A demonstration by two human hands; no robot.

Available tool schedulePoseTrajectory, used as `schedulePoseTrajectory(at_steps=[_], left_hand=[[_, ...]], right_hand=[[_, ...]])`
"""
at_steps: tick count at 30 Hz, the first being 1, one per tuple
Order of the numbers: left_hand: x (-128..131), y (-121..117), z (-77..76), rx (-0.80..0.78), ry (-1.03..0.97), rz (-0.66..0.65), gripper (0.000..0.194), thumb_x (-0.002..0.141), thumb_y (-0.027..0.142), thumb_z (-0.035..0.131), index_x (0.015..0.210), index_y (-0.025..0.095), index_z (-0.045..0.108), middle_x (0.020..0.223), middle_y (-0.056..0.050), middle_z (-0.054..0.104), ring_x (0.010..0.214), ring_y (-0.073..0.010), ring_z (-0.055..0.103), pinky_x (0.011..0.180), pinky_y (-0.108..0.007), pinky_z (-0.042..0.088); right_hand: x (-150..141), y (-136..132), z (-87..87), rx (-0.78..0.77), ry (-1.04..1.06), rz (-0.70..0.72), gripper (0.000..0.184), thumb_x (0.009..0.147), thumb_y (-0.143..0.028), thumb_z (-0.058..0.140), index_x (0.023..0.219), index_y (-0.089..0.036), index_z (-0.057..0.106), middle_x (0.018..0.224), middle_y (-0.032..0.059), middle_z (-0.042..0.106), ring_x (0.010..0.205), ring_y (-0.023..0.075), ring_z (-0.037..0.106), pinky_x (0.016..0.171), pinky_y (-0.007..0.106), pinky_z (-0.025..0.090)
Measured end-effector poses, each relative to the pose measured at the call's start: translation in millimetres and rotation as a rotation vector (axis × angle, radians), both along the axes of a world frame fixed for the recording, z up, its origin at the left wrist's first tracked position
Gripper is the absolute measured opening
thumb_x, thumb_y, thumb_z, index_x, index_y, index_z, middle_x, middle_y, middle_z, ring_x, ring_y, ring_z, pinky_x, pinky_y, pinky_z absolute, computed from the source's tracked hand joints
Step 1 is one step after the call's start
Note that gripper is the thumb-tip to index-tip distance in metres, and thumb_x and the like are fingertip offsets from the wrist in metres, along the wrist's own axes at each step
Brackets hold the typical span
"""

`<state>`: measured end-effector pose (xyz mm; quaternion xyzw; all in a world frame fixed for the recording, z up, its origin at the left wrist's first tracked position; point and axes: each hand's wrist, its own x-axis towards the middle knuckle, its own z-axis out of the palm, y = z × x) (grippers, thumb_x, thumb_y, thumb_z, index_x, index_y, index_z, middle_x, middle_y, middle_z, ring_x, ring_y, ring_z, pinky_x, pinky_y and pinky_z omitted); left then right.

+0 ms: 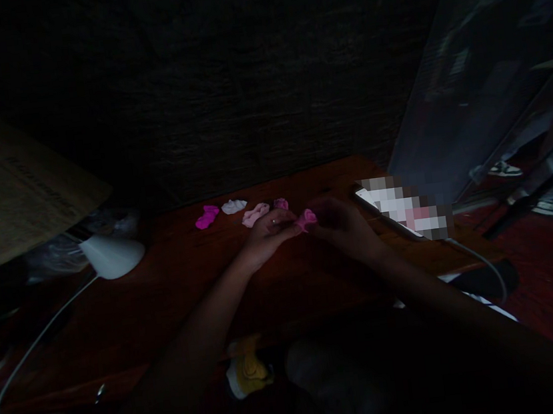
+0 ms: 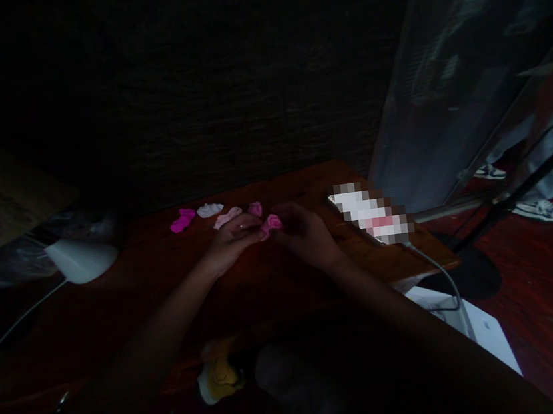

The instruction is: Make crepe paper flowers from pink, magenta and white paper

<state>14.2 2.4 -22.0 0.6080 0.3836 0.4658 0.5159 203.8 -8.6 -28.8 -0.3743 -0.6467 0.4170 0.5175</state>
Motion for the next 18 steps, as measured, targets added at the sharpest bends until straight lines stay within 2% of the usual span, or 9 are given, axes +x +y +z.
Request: schedulePoseTrajectory(at_steps=[3,8,12,18], left_hand=[[-0.2,0.4,-1.1,0.040,0.046,-0.007,0.028,0.065,0.027,0.081,0.083,0.016,0.063,0.085,-0.001,0.064,0.083,-0.0147,0.063,0.081,-0.031,0.049],[-0.1,1.9,-3.0,0.139,0.049,0.015,0.033,0.064,0.026,0.082,0.086,0.017,0.060,0.092,-0.002,0.064,0.089,-0.0163,0.063,0.085,-0.033,0.049],[0.6,2.1,-2.8,0.237,0.067,0.035,0.035,0.063,0.024,0.084,0.087,0.018,0.059,0.091,-0.002,0.065,0.089,-0.0160,0.064,0.086,-0.033,0.051],[1.2,-0.4,-2.2,0.224,0.044,-0.024,0.036,0.067,0.028,0.082,0.092,0.018,0.058,0.096,-0.003,0.064,0.092,-0.0169,0.066,0.085,-0.033,0.053]], right_hand=[[-0.4,-0.5,0.8,-0.001,0.036,0.009,0.042,0.074,-0.032,0.077,0.111,-0.020,0.062,0.108,0.0089,0.073,0.097,0.0218,0.070,0.087,0.037,0.056],[-0.7,-0.1,1.8,-0.025,0.051,-0.015,0.044,0.073,-0.034,0.079,0.111,-0.018,0.063,0.106,0.0101,0.074,0.096,0.0225,0.071,0.087,0.038,0.056],[0.5,0.5,1.9,-0.035,-0.037,-0.022,0.033,0.076,-0.037,0.076,0.103,-0.018,0.069,0.102,0.0091,0.075,0.093,0.0233,0.072,0.086,0.039,0.056],[1.9,-0.4,2.8,0.003,-0.067,-0.014,0.028,0.077,-0.037,0.075,0.097,-0.019,0.071,0.097,0.0072,0.076,0.088,0.0210,0.071,0.082,0.035,0.056]])
